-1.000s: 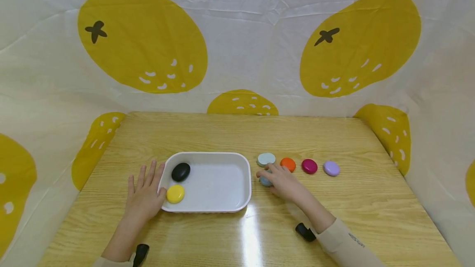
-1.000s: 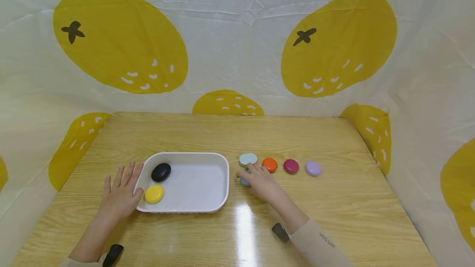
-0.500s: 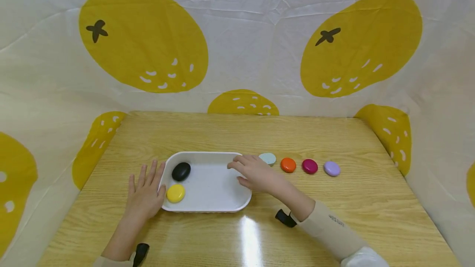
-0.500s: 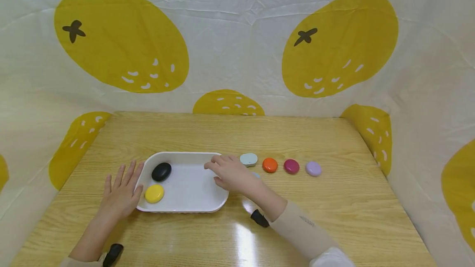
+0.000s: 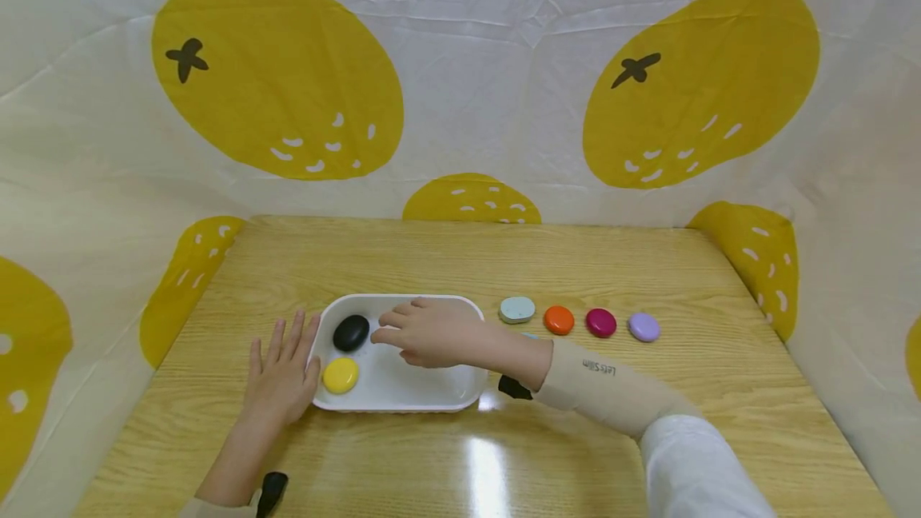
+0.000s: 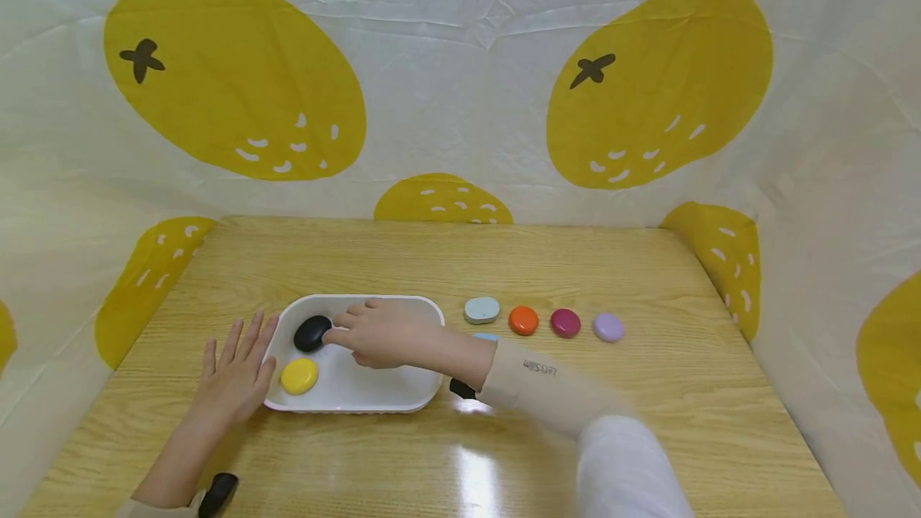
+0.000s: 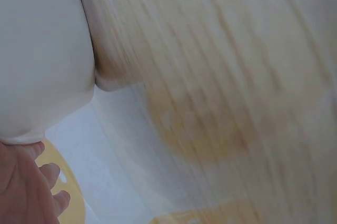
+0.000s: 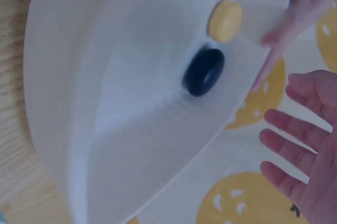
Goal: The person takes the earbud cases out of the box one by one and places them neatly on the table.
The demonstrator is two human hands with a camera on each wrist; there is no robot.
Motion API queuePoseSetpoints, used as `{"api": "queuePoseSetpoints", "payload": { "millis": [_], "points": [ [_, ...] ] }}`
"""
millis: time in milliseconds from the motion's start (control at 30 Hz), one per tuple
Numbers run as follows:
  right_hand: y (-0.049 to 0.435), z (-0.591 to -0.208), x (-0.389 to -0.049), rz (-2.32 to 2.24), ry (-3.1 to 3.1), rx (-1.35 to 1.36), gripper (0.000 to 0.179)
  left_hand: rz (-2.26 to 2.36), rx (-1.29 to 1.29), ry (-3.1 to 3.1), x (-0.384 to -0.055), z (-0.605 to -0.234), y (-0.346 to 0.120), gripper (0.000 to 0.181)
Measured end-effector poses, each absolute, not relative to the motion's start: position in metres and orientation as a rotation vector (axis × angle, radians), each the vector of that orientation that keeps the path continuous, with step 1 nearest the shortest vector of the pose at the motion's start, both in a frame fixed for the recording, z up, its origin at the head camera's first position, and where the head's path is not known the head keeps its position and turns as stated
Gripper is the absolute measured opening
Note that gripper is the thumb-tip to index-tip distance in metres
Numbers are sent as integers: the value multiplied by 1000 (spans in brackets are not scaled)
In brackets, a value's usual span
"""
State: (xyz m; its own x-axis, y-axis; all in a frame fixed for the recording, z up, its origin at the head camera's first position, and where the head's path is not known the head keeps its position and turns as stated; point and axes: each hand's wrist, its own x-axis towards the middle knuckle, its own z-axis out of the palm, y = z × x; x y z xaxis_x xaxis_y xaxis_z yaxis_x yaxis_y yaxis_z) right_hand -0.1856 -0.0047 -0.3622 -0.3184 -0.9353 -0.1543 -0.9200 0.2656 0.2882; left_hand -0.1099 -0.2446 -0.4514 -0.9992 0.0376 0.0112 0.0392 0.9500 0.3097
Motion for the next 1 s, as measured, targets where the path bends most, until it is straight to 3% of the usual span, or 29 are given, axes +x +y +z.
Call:
{"api": "queuePoseSetpoints", "payload": {
  "millis": [433,1000],
  "points": [
    [-60,-389,-193,-857,-2611,1982,56,-497,-63,-3124,-109,-449,-244,55],
    [-87,-419,-192,-908,-2650,2020,65,-485,-52,-3126,-110,-449,-243,54]
  ]
}}
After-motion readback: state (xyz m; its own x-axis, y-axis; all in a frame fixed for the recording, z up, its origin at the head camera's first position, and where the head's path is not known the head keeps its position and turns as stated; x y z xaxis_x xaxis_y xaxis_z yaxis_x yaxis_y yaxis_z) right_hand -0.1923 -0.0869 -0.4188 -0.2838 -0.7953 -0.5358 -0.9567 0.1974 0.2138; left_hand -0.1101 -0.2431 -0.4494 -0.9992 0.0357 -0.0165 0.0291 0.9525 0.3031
